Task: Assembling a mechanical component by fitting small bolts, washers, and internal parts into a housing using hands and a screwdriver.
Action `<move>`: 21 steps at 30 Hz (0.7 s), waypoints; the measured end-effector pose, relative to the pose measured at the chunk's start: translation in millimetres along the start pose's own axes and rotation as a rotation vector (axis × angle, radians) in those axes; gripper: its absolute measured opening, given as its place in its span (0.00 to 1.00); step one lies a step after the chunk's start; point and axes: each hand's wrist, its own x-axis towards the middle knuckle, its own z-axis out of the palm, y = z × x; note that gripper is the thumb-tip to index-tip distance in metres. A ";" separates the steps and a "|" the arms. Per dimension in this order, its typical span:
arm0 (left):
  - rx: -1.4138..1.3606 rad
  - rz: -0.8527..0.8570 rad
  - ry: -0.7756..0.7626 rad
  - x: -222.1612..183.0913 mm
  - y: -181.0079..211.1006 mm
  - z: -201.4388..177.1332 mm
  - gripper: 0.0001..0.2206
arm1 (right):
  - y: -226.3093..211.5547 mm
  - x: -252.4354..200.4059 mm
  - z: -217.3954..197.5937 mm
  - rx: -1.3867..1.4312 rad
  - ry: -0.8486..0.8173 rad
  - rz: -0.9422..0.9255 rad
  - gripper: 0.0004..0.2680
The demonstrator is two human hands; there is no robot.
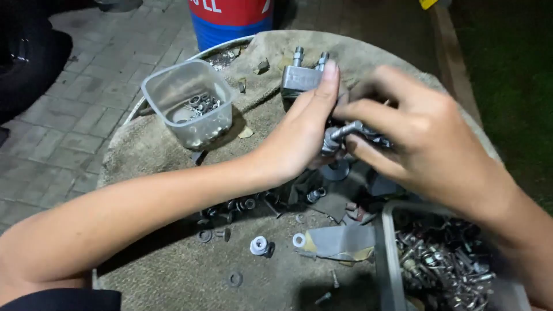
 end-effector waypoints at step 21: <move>0.285 0.116 -0.129 1.7 -2.3 -6.0 0.44 | 21.6 3.5 14.4 0.241 -0.045 0.084 0.13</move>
